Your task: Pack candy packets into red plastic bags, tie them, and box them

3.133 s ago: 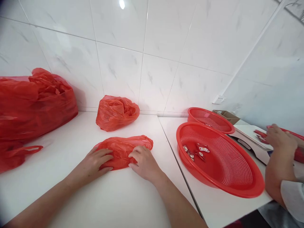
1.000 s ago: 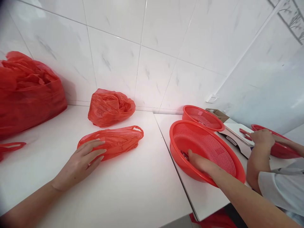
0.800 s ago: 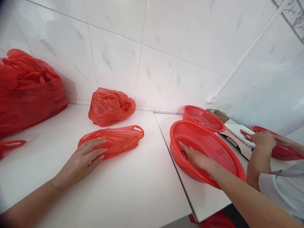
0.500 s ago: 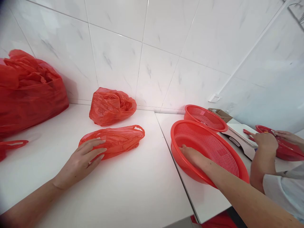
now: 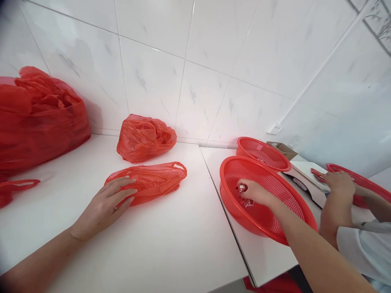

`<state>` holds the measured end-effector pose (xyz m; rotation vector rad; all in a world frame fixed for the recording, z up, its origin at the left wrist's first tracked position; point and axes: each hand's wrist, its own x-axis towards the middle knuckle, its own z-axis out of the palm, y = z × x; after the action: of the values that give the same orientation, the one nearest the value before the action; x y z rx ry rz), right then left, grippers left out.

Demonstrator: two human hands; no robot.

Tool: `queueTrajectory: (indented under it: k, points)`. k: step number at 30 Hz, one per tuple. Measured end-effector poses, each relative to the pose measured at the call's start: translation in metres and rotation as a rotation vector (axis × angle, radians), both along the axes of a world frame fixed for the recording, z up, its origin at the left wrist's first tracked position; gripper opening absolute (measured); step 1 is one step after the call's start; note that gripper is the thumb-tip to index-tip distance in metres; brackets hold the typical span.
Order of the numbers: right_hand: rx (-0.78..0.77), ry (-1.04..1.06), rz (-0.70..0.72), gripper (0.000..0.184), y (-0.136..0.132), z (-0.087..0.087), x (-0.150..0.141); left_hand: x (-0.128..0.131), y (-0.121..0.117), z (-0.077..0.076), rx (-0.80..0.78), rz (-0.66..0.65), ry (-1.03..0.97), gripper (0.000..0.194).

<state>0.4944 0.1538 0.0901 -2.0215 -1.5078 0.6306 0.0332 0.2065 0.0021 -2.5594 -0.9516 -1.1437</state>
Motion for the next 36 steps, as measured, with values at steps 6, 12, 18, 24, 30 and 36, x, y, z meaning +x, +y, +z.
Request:
queueTrajectory:
  k: [6,12,18,24,30,36]
  points:
    - [0.021,0.165,-0.049,0.039,0.01,0.023,0.026,0.001,0.0,0.0,-0.018,-0.011,-0.004,0.022]
    - [0.336,0.5,0.049,0.038,0.026,0.056,-0.019,0.003,-0.002,0.002,-0.011,0.013,0.1,0.024]
    - [0.329,0.654,0.275,0.037,0.047,0.042,-0.132,0.01,-0.007,0.005,-0.087,0.034,0.25,0.036]
    - [0.227,0.586,0.461,0.028,0.069,-0.012,-0.232,0.01,-0.014,0.008,-0.138,-0.07,0.305,0.035]
    - [0.201,0.421,0.477,0.024,0.072,-0.059,-0.265,0.01,-0.019,0.012,-0.217,-0.095,0.286,0.028]
    - [0.121,0.426,0.405,0.041,0.069,-0.075,-0.25,0.009,-0.019,0.012,-0.369,-0.112,0.26,0.011]
